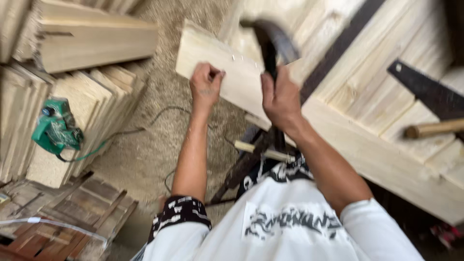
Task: The person hammers nails into a wooden plank using a hammer. They repeatedly pick up nails, position them on the wood, and strike them with the hammer to secure the plank to a larger wooden structure.
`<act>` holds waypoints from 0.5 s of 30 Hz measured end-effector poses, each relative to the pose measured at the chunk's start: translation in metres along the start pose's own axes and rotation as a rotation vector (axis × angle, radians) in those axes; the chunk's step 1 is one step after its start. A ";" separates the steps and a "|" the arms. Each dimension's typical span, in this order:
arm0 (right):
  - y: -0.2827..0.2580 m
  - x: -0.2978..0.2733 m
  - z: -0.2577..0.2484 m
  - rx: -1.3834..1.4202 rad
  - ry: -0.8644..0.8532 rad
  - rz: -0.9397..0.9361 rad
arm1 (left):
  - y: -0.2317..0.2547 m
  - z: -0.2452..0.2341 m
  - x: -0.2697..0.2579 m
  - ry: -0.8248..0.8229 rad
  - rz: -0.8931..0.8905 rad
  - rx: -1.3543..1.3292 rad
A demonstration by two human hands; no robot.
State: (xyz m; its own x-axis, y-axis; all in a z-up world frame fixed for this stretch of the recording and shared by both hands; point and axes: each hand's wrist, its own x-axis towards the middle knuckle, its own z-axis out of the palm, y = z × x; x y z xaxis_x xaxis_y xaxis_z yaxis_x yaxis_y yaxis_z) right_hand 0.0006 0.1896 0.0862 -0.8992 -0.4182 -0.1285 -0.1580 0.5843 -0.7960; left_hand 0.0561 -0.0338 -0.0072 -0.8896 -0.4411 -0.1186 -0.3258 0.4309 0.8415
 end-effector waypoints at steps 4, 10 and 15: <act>0.001 -0.006 -0.004 0.378 -0.003 0.183 | -0.005 -0.007 -0.002 -0.031 0.017 -0.017; -0.002 0.011 0.018 -0.038 -0.179 0.095 | -0.002 -0.011 0.001 0.025 0.104 -0.111; -0.003 -0.014 -0.001 0.238 0.089 -0.169 | -0.023 -0.005 -0.017 0.070 -0.151 -0.569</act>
State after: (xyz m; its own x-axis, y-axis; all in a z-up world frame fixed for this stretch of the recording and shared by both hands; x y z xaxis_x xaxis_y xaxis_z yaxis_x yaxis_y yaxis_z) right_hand 0.0130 0.1941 0.0904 -0.9022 -0.4268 0.0621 -0.2183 0.3277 -0.9192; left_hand 0.0805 -0.0399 -0.0219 -0.8171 -0.5238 -0.2406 -0.2076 -0.1220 0.9706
